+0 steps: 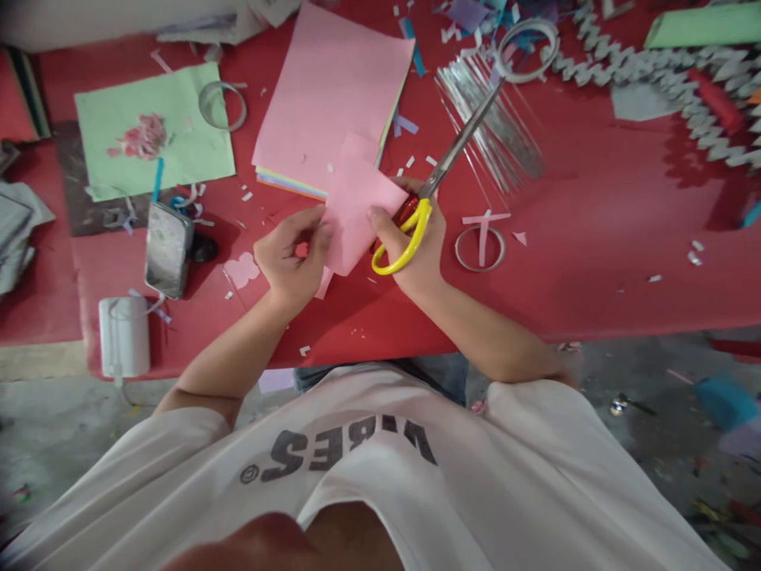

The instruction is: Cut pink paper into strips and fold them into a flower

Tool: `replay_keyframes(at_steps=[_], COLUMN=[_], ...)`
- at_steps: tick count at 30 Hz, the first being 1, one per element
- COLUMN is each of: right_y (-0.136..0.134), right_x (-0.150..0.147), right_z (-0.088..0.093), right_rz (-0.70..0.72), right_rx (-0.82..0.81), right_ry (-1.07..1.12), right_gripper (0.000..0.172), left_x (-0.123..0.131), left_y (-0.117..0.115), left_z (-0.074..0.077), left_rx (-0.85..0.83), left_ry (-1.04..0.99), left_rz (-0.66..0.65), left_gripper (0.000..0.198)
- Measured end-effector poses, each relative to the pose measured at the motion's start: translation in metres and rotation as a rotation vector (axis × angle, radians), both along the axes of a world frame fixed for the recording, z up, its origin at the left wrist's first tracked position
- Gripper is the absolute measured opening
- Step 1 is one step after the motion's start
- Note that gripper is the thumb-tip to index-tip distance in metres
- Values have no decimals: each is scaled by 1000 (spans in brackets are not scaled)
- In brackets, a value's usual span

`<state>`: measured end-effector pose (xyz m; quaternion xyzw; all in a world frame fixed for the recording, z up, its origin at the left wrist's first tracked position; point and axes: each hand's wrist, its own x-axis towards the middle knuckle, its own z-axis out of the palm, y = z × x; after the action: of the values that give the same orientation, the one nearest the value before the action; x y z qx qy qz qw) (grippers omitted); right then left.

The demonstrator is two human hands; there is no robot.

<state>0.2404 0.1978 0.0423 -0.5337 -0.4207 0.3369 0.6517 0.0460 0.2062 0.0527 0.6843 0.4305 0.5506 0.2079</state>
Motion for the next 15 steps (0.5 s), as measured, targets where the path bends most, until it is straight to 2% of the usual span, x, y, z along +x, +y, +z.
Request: replay_keyframes(at_steps=[5, 11, 15], right_y=[0, 0, -1], right_x=[-1, -1, -3], right_z=[-2, -6, -9], right_rz=[3, 7, 70], right_rx=[86, -6, -10], right_ry=[-45, 8, 61], right_gripper=[63, 72, 73], left_x=[0, 0, 0], left_y=[1, 4, 7], left_z=[1, 4, 2], left_rx=[4, 59, 86], left_ry=[-7, -37, -22], left_rz=[-63, -3, 21], left_gripper=[35, 31, 33])
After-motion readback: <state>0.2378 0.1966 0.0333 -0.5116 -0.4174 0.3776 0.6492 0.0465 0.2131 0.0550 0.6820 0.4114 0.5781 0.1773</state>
